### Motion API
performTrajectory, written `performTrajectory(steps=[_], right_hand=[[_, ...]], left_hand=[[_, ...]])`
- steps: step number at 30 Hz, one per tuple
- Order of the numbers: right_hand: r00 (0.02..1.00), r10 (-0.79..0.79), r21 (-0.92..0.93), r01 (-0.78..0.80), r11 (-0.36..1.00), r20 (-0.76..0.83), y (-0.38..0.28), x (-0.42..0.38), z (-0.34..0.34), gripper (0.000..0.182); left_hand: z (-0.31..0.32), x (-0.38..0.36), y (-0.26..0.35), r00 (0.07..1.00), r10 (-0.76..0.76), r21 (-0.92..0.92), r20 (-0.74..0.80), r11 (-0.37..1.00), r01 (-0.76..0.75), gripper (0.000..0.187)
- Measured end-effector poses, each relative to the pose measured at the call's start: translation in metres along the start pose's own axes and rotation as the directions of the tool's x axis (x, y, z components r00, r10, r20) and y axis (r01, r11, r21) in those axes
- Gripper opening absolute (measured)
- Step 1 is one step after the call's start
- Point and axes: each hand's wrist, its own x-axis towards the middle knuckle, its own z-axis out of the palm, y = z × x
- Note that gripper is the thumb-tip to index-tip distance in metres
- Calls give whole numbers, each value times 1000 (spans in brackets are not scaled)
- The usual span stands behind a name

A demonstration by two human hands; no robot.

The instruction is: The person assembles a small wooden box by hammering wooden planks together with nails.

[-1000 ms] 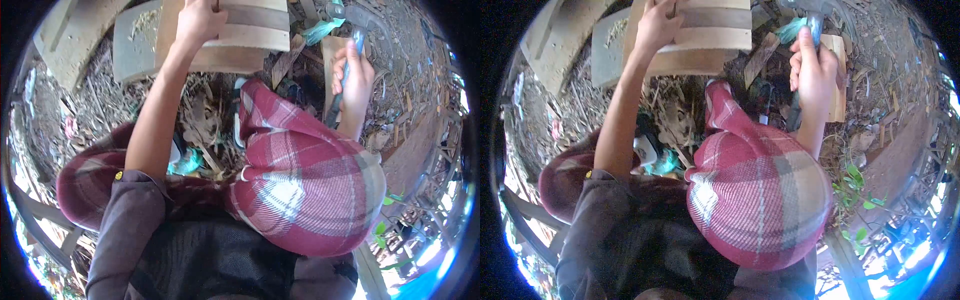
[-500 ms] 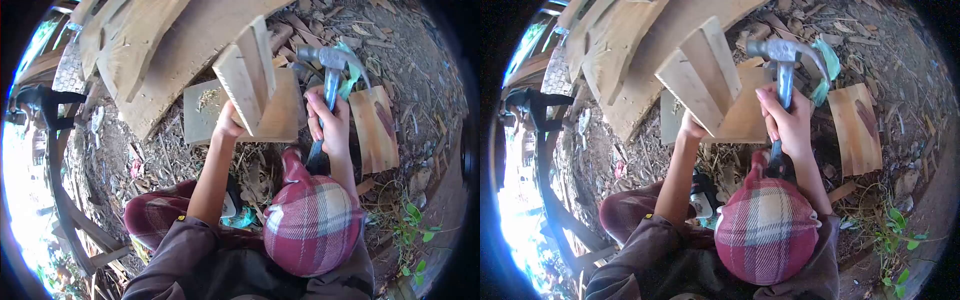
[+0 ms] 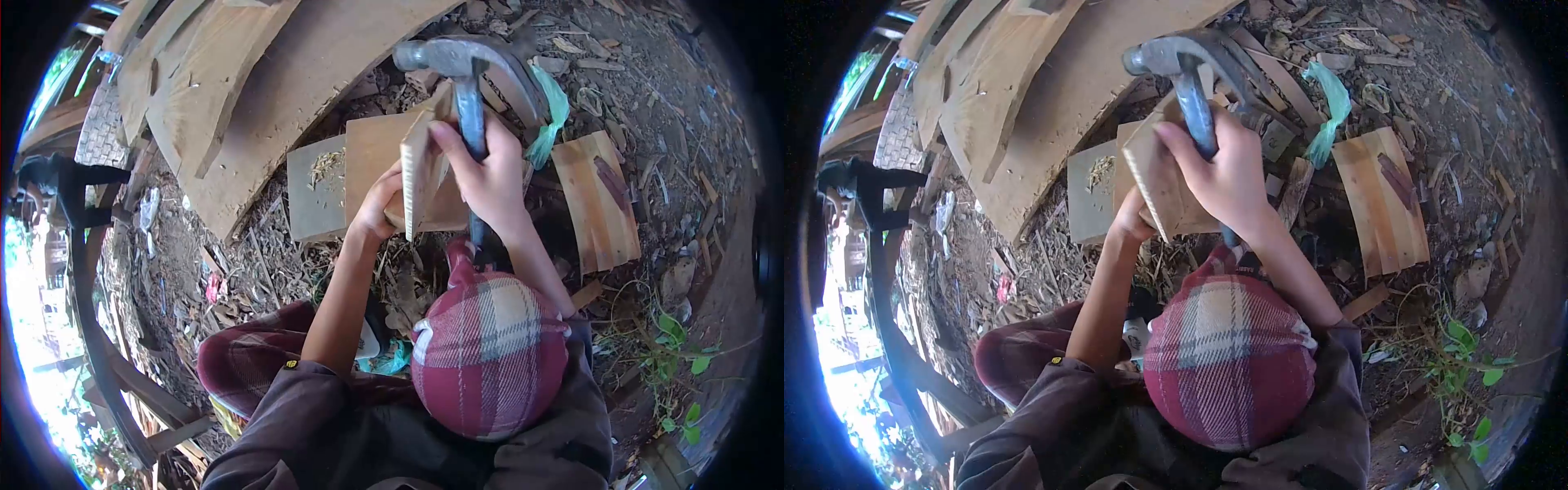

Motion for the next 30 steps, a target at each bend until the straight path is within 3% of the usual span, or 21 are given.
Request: performTrajectory(steps=[3, 6, 7, 9, 11, 13, 14, 16, 17, 18, 20, 21, 22, 23, 24, 26, 27, 30], right_hand=[[990, -117, -102, 109, 989, -79, 9, -1, 0, 22], [1000, 6, 3, -6, 1000, 13, 7, 5, -6, 19], [999, 22, 14, -22, 1000, 30, 9, 9, -7, 17], [995, 74, -35, -71, 997, 70, 10, 16, -11, 17], [993, 94, -145, -84, 986, 69, 13, 22, -11, 19], [996, 86, -314, -72, 947, 31, 19, 26, -9, 23], [997, 77, -397, -68, 915, 7, 20, 27, -9, 25], [995, 94, -484, -73, 872, 19, 23, 28, -5, 25], [992, 122, -553, -90, 828, 20, 26, 27, -3, 26], [989, 149, -617, -105, 780, 20, 31, 27, 0, 26], [982, 186, -661, -115, 741, 37, 55, 23, 3, 29], [977, 210, -676, -126, 726, 43, 66, 20, 4, 29], [971, 235, -692, -137, 709, 48, 76, 16, 5, 30], [955, 288, -692, -158, 705, 75, 85, 13, 4, 31], [937, 337, -679, -189, 710, 92, 94, 10, 3, 32], [893, 432, -656, -253, 711, 124, 107, 5, 1, 34], [871, 456, -711, -201, 674, 186, 103, 6, -3, 36], [895, 396, -671, -167, 722, 204, 97, 0, -20, 33]], left_hand=[[12, -3, 16, 998, -31, 150, -59, 988, 39, 45], [7, -9, 41, 954, -254, 339, -157, 894, 294, 42], [-1, -12, 40, 981, -188, 314, -48, 930, 193, 46], [-23, -18, 49, 977, -195, 385, 86, 911, 148, 83], [-74, -17, 46, 959, -257, 152, 121, 959, 238, 106], [-95, -19, 43, 972, -230, -75, -37, 971, 227, 120], [-105, -26, 48, 984, -175, 70, -21, 982, 176, 123], [-134, -30, 48, 897, -96, 27, 431, 995, 94, 121], [-142, -30, 47, 875, -70, 227, 479, 973, -47, 117], [-116, -41, 50, 960, 24, 343, 280, 931, -123, 100], [-114, -24, 58, 994, -72, 778, -82, 619, 109, 81], [-102, -18, 62, 973, -53, 806, -225, 551, 216, 74], [-90, -14, 62, 932, -26, 812, -362, 482, 329, 69], [-91, -9, 50, 928, 179, 841, -326, 503, 199, 62], [-93, -2, 42, 872, 294, 904, -391, 302, 303, 59], [-91, 16, 27, 742, 536, 842, -404, -100, 531, 52], [-56, 6, 32, 707, 568, 873, -421, 42, 486, 48], [-69, 27, 4, 555, 820, 950, -141, -46, 309, 47]])
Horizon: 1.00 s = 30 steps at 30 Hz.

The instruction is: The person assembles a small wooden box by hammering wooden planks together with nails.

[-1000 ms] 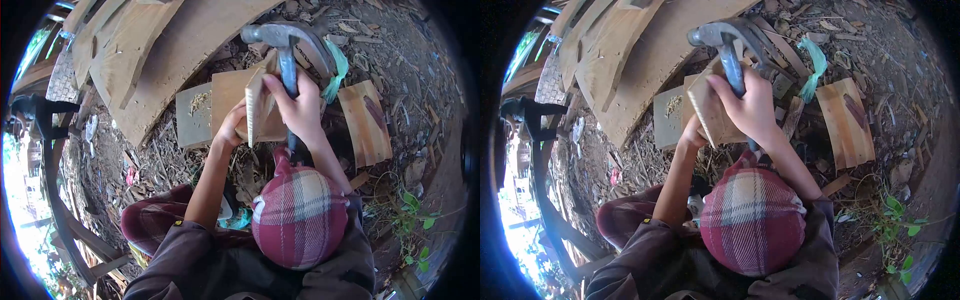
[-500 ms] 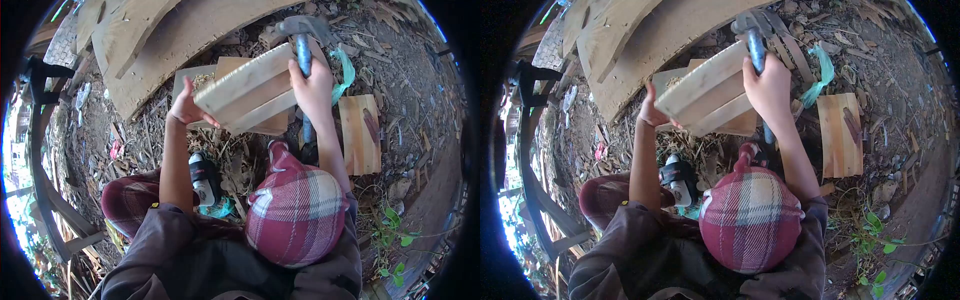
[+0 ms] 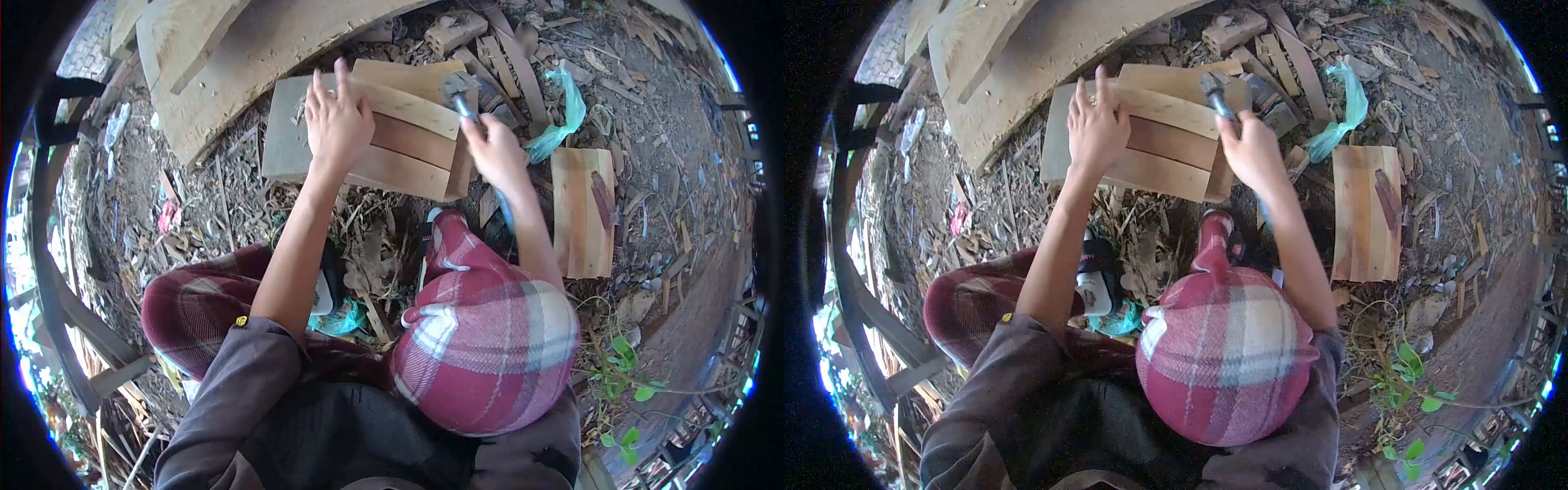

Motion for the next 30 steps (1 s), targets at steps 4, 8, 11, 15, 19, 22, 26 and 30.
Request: performTrajectory(steps=[4, 8, 11, 15, 19, 22, 26, 30], right_hand=[[954, 129, -36, -124, 992, 269, -11, -17, -67, 27], [866, 186, -192, -107, 976, 463, -33, -23, -132, 39], [821, 40, -478, 292, 829, 570, -44, -15, -132, 41], [836, 135, -776, 418, 472, 532, -52, 2, -95, 46], [886, -188, -882, 451, 138, 423, -37, 7, -48, 43], [941, -142, -926, 330, 183, 307, -46, 3, -36, 44], [943, -164, -915, 322, 241, 289, -55, -5, -35, 42], [955, -179, -950, 266, 163, 237, -70, -18, -25, 46]], left_hand=[[-13, 8, 9, 924, 382, 232, 28, 896, -378, 43], [7, 26, 30, 794, 560, -10, 234, 818, -575, 30], [21, 35, 33, 696, 641, -98, 324, 754, -650, 35], [28, 36, 34, 737, 533, -130, 415, 837, -532, 44], [37, 33, 31, 760, 538, -177, 365, 841, -511, 46], [33, 35, 30, 765, 553, -208, 330, 833, -512, 48], [38, 32, 29, 784, 540, -222, 305, 841, -493, 48], [39, 32, 30, 778, 547, -208, 308, 837, -506, 46]])
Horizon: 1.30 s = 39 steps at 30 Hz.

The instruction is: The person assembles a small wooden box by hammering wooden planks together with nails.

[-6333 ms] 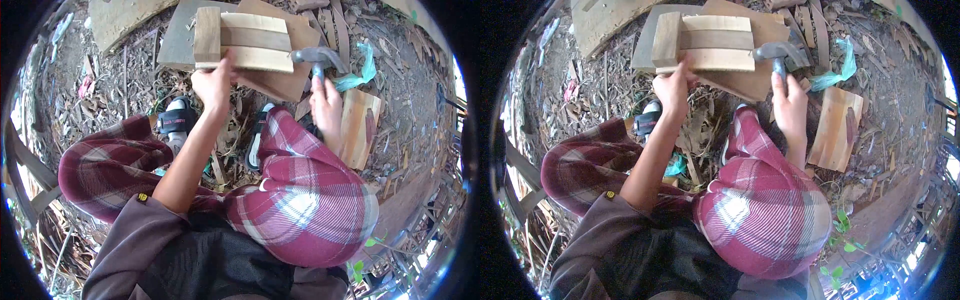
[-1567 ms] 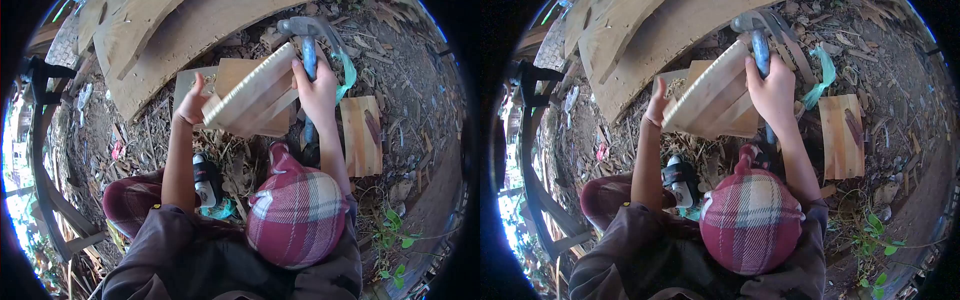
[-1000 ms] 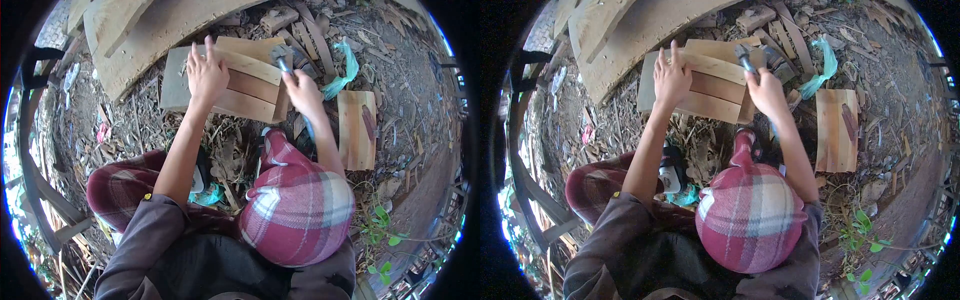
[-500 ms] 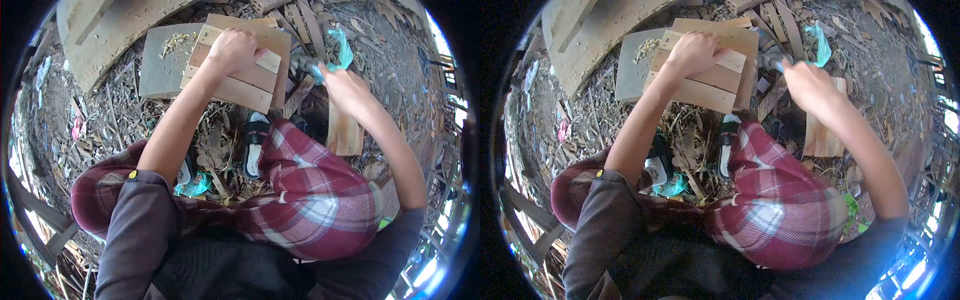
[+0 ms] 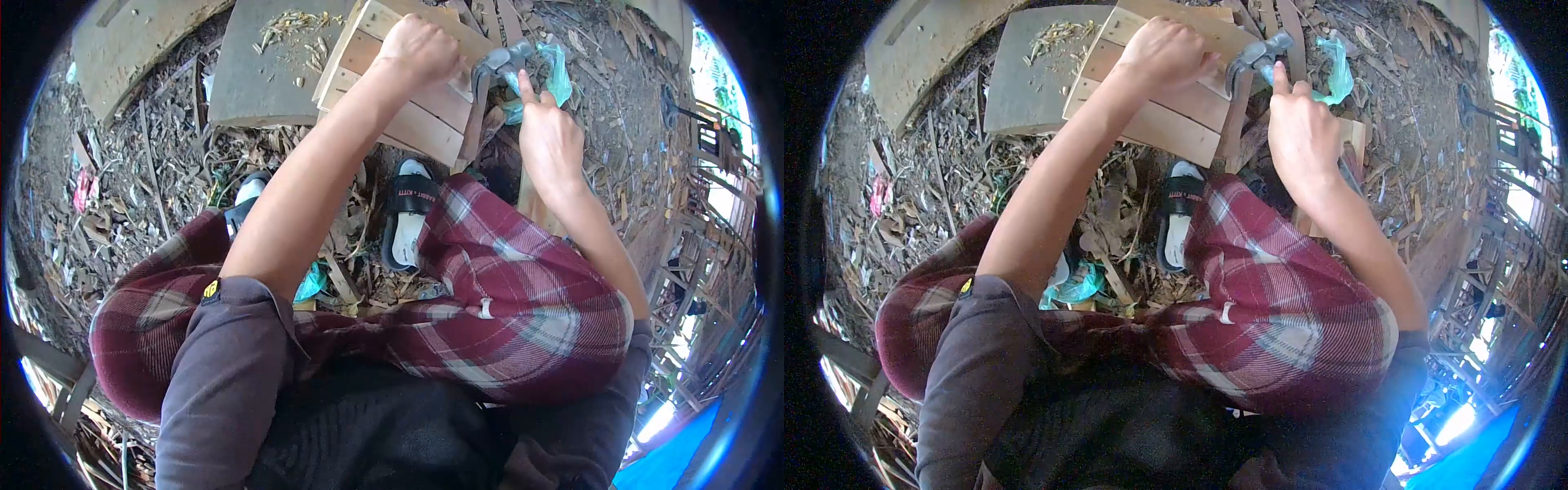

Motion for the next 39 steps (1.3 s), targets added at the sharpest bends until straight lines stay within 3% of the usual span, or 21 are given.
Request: performTrajectory(steps=[5, 8, 9, 12, 16, 22, 25, 27, 28, 32, 39], right_hand=[[978, -17, -102, -5, 995, -206, -4, -15, 17, 51], [990, 56, -31, -61, 998, -133, -12, -15, 20, 52], [989, 56, -14, -59, 998, -139, -13, -14, 20, 52], [985, -51, -13, 49, 999, -162, -13, -16, 11, 52], [989, -135, 64, 138, 988, -53, 1, -17, -1, 56], [933, -358, 26, 359, 933, -35, 17, 3, -14, 46], [898, -440, 102, 437, 894, 8, 32, 29, -19, 28], [875, -419, 103, 406, 908, 241, 37, 50, -25, 50], [860, -385, 132, 362, 923, 335, 37, 56, -32, 39], [792, -430, 191, 386, 903, 433, 41, 73, -70, 58], [718, -464, 329, 333, 884, 520, 52, 90, -76, 58]], left_hand=[[4, 0, -2, 999, 27, 54, -22, 998, -26, 45], [6, 2, -4, 997, 58, 64, -44, 996, -55, 46], [-20, 4, -1, 990, 30, 19, 140, 999, -33, 20], [-5, 7, -4, 999, 26, 87, 27, 996, -29, 33], [1, 7, -6, 999, 49, 91, 20, 995, -50, 31], [-8, 2, -2, 999, 33, 97, 32, 995, -36, 33], [-9, 2, -1, 999, 33, 82, 20, 996, -35, 34], [-12, 2, 0, 999, 38, 76, 17, 996, -39, 35], [-12, 2, 0, 999, 39, 77, 8, 996, -40, 34], [-7, 4, 2, 999, 46, 40, -8, 998, -46, 35], [-9, 4, 3, 999, 54, 18, -3, 998, -54, 37]])
